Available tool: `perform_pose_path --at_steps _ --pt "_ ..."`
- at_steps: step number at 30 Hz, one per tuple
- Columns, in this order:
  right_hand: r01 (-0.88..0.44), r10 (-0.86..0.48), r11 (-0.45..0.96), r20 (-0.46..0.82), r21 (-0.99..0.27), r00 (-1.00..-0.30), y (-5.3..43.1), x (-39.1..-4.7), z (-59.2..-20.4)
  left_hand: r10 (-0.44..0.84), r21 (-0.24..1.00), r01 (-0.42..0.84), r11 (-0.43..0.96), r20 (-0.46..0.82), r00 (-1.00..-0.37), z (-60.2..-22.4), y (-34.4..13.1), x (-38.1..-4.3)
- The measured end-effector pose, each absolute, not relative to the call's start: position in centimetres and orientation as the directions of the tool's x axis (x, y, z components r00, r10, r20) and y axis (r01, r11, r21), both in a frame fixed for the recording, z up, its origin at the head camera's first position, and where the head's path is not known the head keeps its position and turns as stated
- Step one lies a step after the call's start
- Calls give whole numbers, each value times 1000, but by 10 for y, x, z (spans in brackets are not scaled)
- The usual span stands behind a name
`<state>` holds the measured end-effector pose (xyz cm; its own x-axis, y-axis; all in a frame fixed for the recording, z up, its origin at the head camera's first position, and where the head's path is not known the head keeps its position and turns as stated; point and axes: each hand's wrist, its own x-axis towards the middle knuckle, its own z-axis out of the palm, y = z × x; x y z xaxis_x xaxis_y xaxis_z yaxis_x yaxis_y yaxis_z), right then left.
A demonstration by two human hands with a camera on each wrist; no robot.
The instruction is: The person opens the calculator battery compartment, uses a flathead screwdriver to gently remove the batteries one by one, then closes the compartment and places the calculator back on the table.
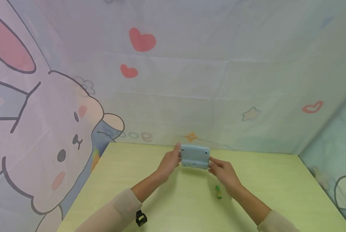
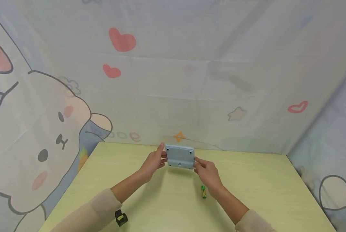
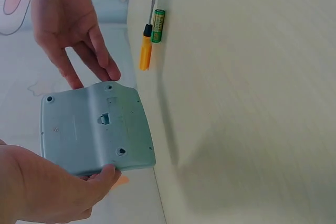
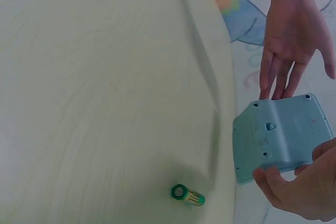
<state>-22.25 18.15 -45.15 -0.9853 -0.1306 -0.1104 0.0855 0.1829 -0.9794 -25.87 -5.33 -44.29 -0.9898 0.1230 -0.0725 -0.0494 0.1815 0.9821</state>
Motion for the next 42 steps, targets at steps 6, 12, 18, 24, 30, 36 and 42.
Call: perform_pose_path --at_steps 6,12,18,24,30,36,42 --pt "84 -91 53 -89 -995 -992 180 -225 -462 112 985 -88 151 -105 -988 -444 -54 -260" --pt "85 -32 35 -87 -996 -996 179 -225 -467 99 987 -126 100 -136 -986 -446 -53 -260" --pt "100 11 65 -99 -993 -995 178 -223 -470 104 986 -123 109 -134 -985 -451 -55 -258" --pt "112 68 129 -104 -985 -992 177 -221 -475 112 982 -102 157 -121 -986 -458 -56 -257" --pt "101 70 151 -92 -983 -993 175 -218 -481 116 981 -95 168 -115 -987 -459 -55 -258" --pt "84 71 187 -72 -979 -995 174 -216 -485 115 972 -108 207 -134 -984 -463 -54 -257" --pt "58 57 224 -46 -973 -997 175 -214 -487 81 962 -100 252 -124 -989 -464 -54 -252"
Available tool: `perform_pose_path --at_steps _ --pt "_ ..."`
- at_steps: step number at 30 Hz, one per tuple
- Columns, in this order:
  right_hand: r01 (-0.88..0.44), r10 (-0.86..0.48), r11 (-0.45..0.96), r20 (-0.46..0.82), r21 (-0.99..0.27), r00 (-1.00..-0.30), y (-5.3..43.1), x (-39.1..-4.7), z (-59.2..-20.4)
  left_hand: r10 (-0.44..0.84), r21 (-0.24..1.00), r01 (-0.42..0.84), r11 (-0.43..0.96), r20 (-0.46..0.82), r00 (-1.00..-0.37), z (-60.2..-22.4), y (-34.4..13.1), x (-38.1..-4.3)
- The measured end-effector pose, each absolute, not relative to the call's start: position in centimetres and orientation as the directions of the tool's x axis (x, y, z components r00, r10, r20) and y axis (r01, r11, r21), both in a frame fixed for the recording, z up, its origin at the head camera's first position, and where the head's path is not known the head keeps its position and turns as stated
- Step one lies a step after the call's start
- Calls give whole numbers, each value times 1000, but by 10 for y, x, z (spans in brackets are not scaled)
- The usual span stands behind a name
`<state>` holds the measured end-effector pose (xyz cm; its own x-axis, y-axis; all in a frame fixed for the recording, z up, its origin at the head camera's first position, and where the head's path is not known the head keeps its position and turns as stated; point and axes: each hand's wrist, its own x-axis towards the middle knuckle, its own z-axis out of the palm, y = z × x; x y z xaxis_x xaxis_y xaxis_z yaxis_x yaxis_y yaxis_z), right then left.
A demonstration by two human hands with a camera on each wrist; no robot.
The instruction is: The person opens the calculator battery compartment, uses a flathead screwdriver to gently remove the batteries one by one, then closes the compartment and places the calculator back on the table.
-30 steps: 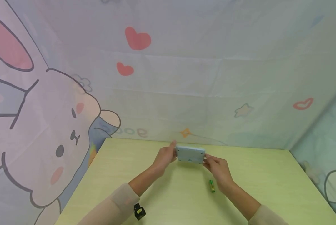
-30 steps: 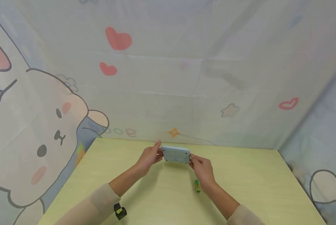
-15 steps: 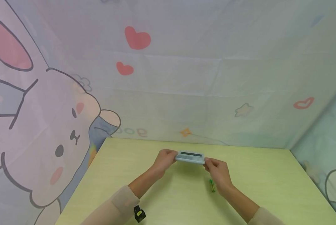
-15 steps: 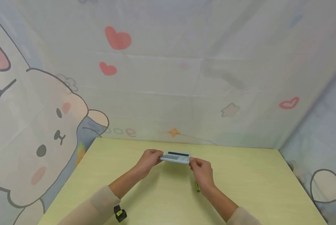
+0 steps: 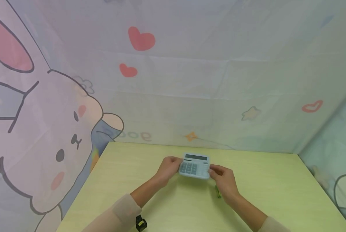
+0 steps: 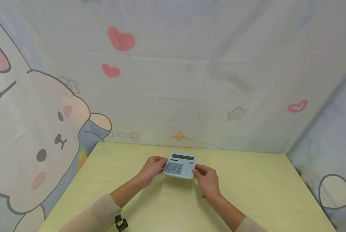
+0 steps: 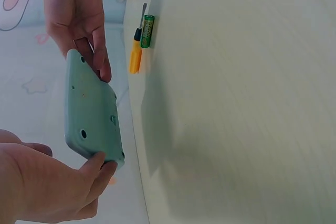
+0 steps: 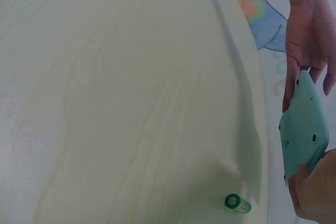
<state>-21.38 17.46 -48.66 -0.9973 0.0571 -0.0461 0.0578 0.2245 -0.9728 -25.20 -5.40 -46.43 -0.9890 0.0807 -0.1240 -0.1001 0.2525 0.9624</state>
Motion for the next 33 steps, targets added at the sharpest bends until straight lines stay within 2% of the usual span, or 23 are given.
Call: perform_pose_path --at_steps 12,24,33 --pt "40 65 289 -22 -957 -998 172 -208 -495 84 950 -130 283 -160 -984 -481 -53 -240" --pt "40 105 401 3 -915 -994 169 -208 -506 91 936 -88 342 -126 -988 -489 -49 -229" --pt "76 108 425 -32 -902 -994 164 -206 -511 95 928 -93 360 -136 -986 -492 -49 -228"
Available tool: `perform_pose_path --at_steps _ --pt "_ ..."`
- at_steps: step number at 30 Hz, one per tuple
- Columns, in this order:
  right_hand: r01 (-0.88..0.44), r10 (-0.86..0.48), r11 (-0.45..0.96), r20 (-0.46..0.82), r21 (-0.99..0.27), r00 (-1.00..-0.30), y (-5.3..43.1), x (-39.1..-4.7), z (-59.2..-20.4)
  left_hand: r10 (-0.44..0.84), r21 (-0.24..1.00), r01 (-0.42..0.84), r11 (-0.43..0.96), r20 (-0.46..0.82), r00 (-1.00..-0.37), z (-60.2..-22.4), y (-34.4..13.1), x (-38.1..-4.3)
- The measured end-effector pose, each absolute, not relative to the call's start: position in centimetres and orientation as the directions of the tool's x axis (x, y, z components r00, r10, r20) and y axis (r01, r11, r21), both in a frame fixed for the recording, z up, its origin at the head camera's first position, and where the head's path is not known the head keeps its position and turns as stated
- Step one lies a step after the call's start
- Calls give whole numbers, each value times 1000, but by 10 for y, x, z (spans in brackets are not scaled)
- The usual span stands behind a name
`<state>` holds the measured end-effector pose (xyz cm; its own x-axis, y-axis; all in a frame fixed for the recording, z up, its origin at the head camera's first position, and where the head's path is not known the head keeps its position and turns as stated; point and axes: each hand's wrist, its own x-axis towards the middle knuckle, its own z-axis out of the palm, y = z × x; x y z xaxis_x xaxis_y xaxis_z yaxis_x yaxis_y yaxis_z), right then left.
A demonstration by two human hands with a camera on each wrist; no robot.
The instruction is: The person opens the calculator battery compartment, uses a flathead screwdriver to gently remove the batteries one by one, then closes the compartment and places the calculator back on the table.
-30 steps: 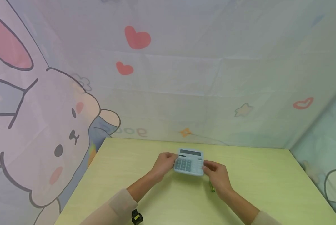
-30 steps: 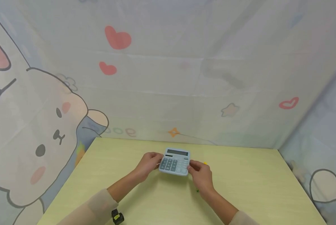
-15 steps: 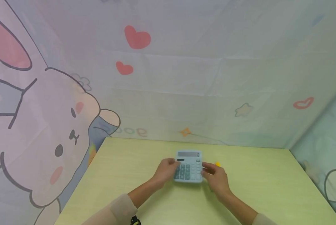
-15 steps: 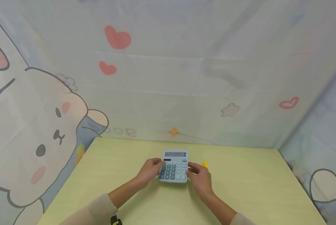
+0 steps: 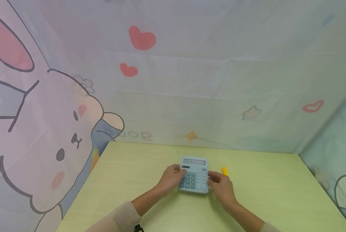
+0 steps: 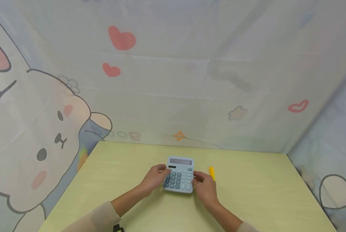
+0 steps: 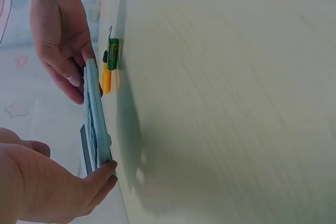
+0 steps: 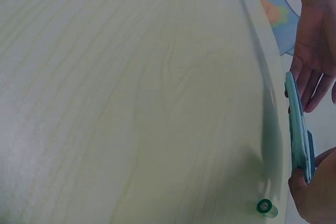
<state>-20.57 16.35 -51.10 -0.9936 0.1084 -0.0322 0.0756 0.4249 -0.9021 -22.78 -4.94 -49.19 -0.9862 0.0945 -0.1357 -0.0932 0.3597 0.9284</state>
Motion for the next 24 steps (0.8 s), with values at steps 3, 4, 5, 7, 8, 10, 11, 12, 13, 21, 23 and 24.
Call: perform_pose_path --at_steps 3,4,5,7,8,10,11,12,13,21,23,24 --pt "76 95 424 -40 -902 -995 163 -203 -513 93 922 -88 377 -133 -987 -492 -49 -227" --pt "77 89 424 -43 -902 -995 162 -203 -513 91 920 -86 383 -131 -987 -492 -49 -227" --pt "77 80 421 -47 -904 -996 162 -202 -513 90 920 -82 384 -126 -988 -492 -49 -227" --pt "77 64 418 -55 -905 -996 161 -200 -514 89 916 -78 394 -122 -989 -491 -49 -226" --pt "76 56 420 -57 -904 -997 161 -199 -514 88 914 -77 399 -122 -989 -492 -49 -226" --pt "72 47 424 -57 -903 -997 161 -197 -515 88 910 -79 407 -125 -988 -492 -49 -225" --pt "68 43 427 -55 -902 -998 160 -197 -516 89 909 -79 409 -126 -988 -492 -49 -224" --pt "66 42 434 -53 -899 -998 160 -197 -517 88 907 -80 414 -127 -988 -492 -49 -224" --pt "63 40 437 -50 -897 -998 160 -197 -517 88 906 -79 416 -127 -988 -492 -49 -224" --pt "41 17 461 -37 -886 -999 158 -197 -520 101 905 -63 422 -116 -988 -497 -49 -222" --pt "43 14 469 -40 -882 -999 158 -197 -520 101 903 -66 424 -120 -988 -498 -49 -223" --pt "44 13 473 -43 -880 -999 157 -197 -520 100 903 -69 424 -122 -987 -498 -49 -223"
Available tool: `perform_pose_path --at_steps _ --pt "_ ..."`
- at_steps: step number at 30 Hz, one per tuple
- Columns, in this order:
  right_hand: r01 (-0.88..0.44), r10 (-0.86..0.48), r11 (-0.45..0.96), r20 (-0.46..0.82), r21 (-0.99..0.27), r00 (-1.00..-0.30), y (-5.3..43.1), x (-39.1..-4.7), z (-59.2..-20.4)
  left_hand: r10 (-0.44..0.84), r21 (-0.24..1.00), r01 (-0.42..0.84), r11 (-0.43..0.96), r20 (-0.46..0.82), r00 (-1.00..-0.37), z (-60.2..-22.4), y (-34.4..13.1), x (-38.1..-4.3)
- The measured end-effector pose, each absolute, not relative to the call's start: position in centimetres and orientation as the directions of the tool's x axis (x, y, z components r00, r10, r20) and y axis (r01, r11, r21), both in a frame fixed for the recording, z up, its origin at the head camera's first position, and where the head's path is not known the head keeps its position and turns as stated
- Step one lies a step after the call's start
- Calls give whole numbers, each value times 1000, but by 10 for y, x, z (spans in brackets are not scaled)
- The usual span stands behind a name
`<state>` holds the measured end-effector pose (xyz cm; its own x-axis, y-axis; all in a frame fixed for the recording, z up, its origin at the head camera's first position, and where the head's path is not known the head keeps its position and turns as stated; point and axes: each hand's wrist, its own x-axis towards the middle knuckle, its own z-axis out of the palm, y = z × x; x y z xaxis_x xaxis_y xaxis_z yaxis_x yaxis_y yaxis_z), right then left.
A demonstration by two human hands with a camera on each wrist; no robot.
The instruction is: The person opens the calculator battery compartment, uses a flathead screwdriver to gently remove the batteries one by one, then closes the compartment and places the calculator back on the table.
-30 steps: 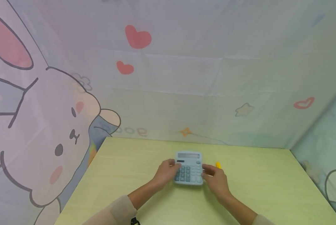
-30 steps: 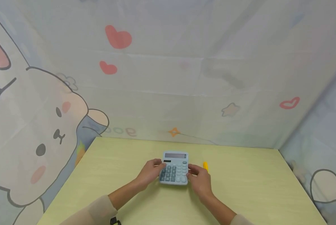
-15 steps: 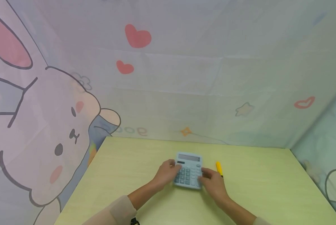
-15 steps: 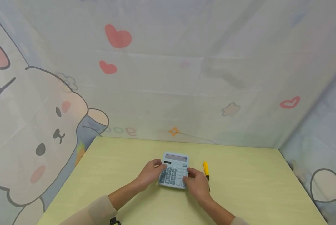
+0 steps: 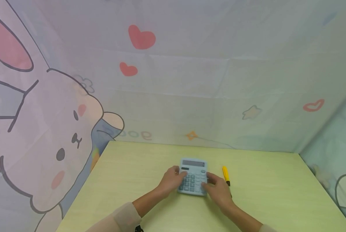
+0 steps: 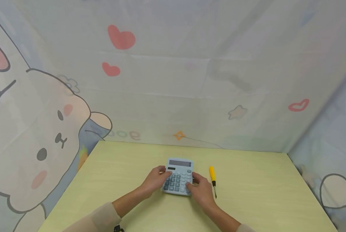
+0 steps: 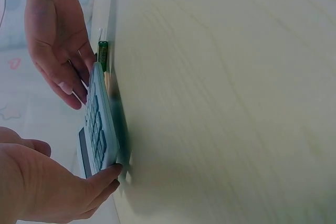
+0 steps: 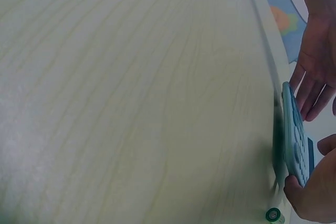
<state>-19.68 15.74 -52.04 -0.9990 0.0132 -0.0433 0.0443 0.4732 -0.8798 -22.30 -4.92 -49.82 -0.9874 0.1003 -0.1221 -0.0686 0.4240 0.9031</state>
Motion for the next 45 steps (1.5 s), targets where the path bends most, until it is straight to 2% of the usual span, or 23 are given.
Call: perform_pose_path --at_steps 27,36,45 --pt "50 -30 478 -73 -877 -997 155 -196 -522 179 924 -54 378 -130 -975 -496 -49 -219" --pt "49 -62 503 -93 -863 -994 154 -199 -522 246 949 -23 314 -105 -964 -498 -50 -220" --pt "28 -93 474 -81 -880 -992 159 -201 -520 259 933 23 360 -77 -963 -492 -47 -220"
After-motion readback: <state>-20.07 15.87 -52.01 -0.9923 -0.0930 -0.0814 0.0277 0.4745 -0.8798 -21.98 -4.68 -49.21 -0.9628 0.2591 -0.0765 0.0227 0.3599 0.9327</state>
